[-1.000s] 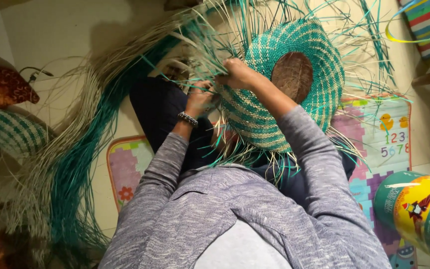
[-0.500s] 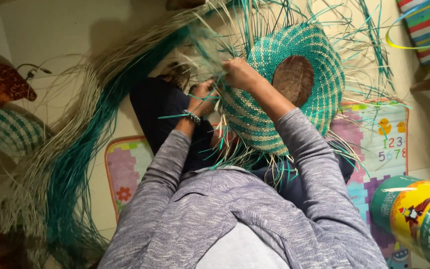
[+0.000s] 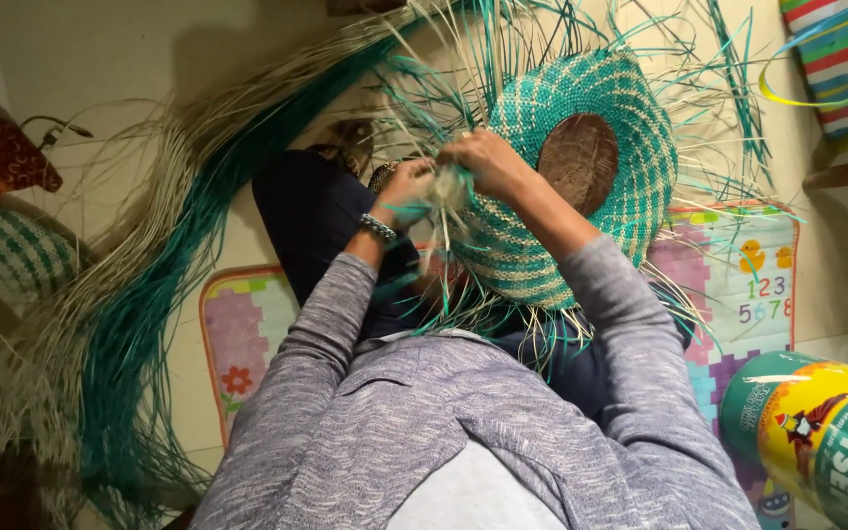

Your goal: Weaving a hat from natural fiber strands while sitting on the floor.

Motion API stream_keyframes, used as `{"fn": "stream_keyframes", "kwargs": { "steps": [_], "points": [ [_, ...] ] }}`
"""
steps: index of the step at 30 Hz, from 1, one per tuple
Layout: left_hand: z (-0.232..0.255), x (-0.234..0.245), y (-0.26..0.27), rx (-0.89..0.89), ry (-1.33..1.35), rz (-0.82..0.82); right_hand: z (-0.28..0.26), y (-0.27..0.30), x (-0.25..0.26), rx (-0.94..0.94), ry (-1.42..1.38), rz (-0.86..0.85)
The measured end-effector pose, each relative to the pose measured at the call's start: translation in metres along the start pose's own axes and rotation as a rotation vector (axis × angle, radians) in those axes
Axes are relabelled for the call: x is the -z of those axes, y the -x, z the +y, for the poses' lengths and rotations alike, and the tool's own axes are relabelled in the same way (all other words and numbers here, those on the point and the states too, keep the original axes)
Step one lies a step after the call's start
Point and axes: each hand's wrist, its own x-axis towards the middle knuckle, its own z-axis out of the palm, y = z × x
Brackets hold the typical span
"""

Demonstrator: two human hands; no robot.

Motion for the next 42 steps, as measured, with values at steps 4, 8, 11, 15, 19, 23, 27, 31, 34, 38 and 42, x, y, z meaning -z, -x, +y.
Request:
{"fn": "stream_keyframes", "kwargs": {
  "steps": [4, 8, 11, 15, 19, 23, 27, 31, 34, 38, 42],
  "points": [
    [-0.008, 0.008, -0.009, -0.006, -0.138, -0.016, 0.011, -0.011, -0.007, -0.186, -0.29, 0.015],
    [0.007, 0.0, -0.006, 0.153, 0.045, 0.039, -0.002, -0.002, 0.002, -0.147, -0.275, 0.086],
    [0.004, -0.004, 0.004, 0.237, 0.107, 0.02, 0.008, 0.02, -0.007, 0.079, 0.133, 0.009],
    [-0.025, 0.002, -0.013, 0.214, 0.103, -0.032, -0.008, 0.009, 0.012, 0.114, 0.121, 0.013],
    [0.043, -0.004, -0.008, 0.113, -0.28, -0.013, -0.003, -0.014, 0.013, -0.136, -0.151, -0.006],
    [0.037, 0.006, -0.006, 0.18, -0.294, 0.055, 0.014, -0.005, 0.002, -0.183, -0.378, 0.074],
    [-0.024, -0.006, -0.02, 0.261, -0.069, 0.09, 0.008, 0.016, 0.005, 0.045, -0.225, 0.113],
    [0.026, -0.013, -0.01, 0.07, -0.014, 0.004, 0.007, 0.01, 0.016, 0.152, -0.001, 0.001],
    [0.016, -0.011, -0.012, 0.214, -0.355, 0.021, 0.018, -0.001, 0.005, 0.047, -0.051, -0.029],
    [-0.061, 0.004, -0.049, 0.194, -0.464, 0.11, 0.018, -0.01, 0.009, -0.292, -0.444, -0.023],
    [-0.028, -0.005, -0.033, 0.138, -0.226, 0.105, 0.024, 0.007, 0.004, -0.151, -0.383, 0.048]
  ]
}}
